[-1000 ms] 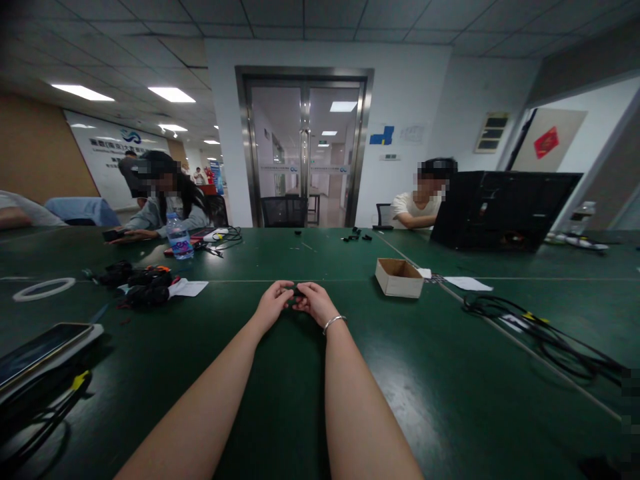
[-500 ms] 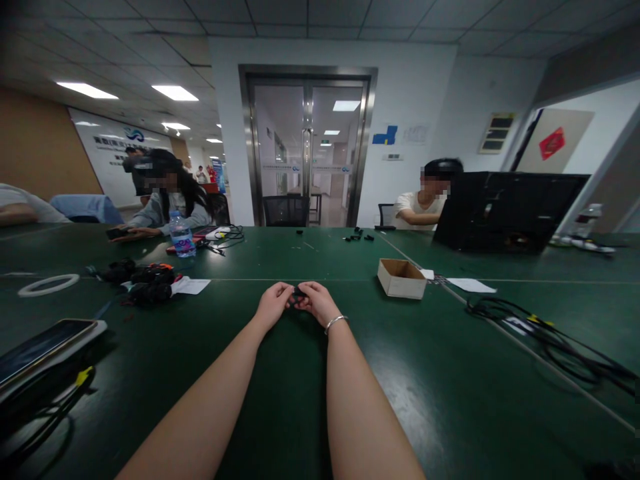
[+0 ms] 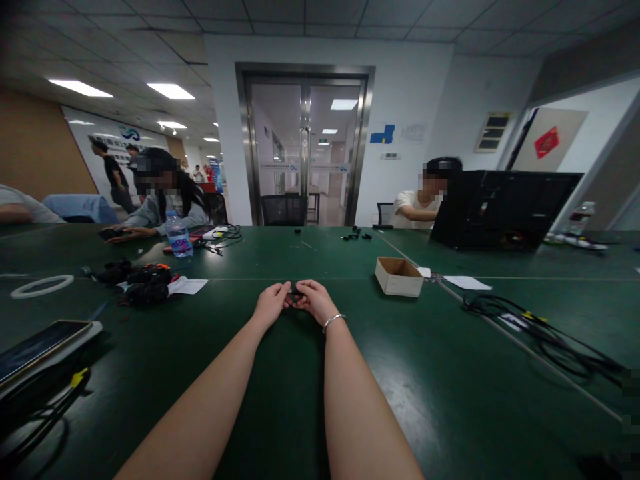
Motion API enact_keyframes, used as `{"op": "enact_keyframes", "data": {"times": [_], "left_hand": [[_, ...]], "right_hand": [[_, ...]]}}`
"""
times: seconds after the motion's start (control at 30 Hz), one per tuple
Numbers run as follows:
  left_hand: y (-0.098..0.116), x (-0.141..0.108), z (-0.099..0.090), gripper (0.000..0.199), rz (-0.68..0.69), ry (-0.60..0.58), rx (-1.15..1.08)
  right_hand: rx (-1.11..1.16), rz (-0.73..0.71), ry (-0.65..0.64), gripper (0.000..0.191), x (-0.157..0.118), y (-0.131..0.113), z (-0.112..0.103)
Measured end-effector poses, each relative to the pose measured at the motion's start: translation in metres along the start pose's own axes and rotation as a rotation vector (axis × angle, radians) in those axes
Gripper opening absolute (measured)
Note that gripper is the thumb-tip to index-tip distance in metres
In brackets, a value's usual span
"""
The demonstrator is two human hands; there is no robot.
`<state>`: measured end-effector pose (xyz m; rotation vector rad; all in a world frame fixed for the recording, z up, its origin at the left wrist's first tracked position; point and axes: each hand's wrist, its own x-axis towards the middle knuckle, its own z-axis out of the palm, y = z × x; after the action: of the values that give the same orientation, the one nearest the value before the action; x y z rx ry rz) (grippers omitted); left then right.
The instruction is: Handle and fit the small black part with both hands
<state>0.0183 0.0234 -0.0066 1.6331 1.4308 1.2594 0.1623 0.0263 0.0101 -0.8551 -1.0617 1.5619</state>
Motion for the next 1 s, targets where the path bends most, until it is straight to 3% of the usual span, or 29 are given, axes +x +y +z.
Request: {"op": "enact_keyframes", "data": {"times": [0.3, 0.53, 1.0], "left_hand": [[0.0022, -0.0042, 0.0018, 0.025, 0.152, 0.002, -0.132], [-0.0068, 0.0006, 0.0039, 0.022, 0.102, -0.034, -0.185], [-0.0023, 0.0005, 0.0023, 0.029, 0.071, -0.027, -0.218]], "right_hand": [[0.013, 0.009, 0.024, 0.004, -0.0011, -0.0024, 0.0019], [-0.006, -0.003, -0.032, 0.004, -0.0009, -0.0013, 0.0012], [0.002, 0.007, -0.045, 0.002, 0.0000, -0.0013, -0.0006]]}}
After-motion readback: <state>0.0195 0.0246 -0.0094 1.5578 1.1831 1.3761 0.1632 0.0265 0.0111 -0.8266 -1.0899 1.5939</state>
